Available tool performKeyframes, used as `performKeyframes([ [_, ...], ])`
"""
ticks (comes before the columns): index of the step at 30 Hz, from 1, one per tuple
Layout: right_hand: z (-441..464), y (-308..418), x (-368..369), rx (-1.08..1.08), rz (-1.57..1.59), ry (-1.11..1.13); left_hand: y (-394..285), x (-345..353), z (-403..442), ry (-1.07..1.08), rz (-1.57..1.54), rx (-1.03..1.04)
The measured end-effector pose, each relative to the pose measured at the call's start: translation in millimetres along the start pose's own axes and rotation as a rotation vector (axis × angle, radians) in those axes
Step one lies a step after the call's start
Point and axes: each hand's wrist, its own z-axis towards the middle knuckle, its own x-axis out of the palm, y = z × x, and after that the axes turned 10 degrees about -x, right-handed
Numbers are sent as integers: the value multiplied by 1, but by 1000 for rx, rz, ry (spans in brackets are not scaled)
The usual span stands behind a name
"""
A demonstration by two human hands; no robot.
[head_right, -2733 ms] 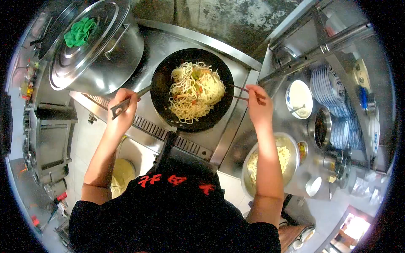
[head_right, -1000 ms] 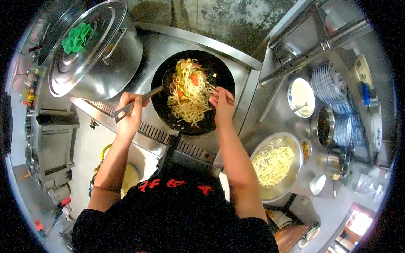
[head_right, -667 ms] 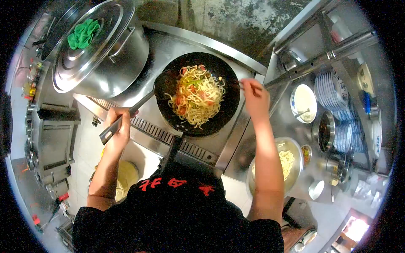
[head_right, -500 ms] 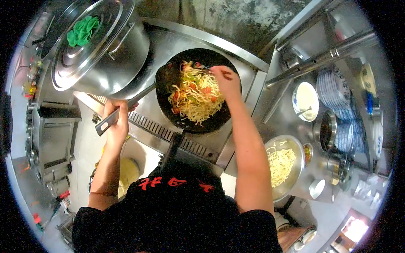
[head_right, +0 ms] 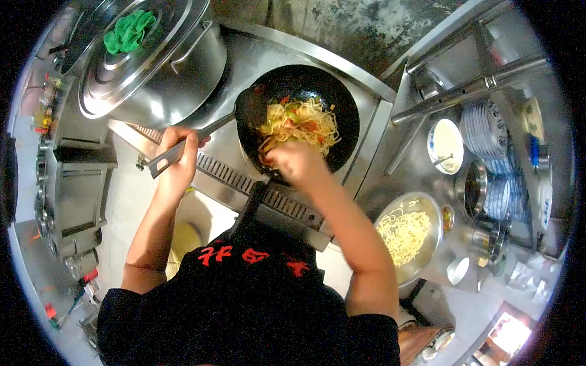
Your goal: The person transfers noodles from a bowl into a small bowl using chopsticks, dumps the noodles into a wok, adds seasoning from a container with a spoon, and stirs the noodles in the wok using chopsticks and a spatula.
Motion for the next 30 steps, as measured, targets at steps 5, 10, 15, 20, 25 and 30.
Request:
performKeyframes([
  [5,-10,4,-48,-7,-155,-115,2,-6,-2,40,118,16],
  [10,-8,10,14,-37,100,-69,2,2,-3,6,109,5],
  [15,-15,-29,-29,214,-155,-202,8,11,2,32,150,-30],
  [20,-59,-40,-94,599,211,-506,17,29,10,43,120,-86],
  [25,-67,-77,-35,856,578,-761,33,59,27,83,-159,-203],
  [30,-48,-70,0,743,795,-955,8,58,18,109,-65,-71],
])
